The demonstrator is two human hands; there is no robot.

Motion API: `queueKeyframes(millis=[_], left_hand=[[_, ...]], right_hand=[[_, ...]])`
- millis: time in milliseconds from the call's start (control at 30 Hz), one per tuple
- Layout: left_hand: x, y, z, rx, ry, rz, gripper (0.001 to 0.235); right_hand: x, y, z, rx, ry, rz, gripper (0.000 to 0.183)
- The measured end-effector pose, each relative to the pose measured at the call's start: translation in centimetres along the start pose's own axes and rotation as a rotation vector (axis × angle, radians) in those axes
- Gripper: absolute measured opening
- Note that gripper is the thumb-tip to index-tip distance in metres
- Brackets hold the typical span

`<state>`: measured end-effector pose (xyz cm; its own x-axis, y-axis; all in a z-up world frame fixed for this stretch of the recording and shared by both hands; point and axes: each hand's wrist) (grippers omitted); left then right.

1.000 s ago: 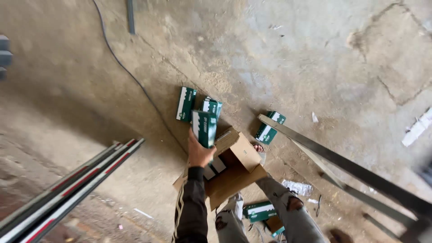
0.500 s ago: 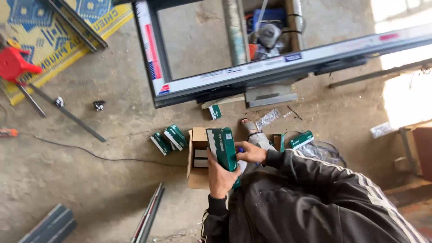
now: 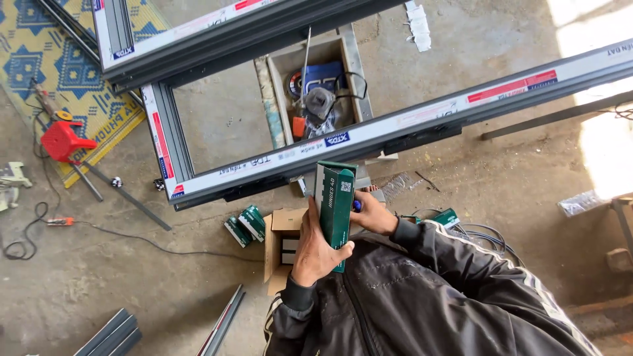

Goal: Measuring aluminum frames with a tape measure and marking hinge positions with a pen and template

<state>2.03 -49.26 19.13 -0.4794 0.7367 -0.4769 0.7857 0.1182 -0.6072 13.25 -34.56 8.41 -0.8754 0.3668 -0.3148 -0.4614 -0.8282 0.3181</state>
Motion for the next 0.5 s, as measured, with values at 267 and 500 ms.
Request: queueKeyframes(millis=[267, 500], left_hand=[[5.2, -6.7, 0.6, -0.635, 0.153, 0.133, 0.061], [9.7, -8.1, -2.3, 0.043, 0.12, -0.141, 0.07]], right_hand=[[-0.4, -6.3, 9.2, 0.22, 0.079, -0.067, 0.014], [0.2, -9.5, 7.1, 0.304, 0.078, -0.158, 0.012]])
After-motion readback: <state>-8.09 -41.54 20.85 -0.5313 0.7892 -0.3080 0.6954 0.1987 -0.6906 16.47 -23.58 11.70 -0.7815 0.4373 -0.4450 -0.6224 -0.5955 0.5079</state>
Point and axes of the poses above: each hand's wrist, its own x-axis towards the middle knuckle, its own y-axis out of the palm, z = x × y, and after that the axes turned 4 degrees about x, right-handed
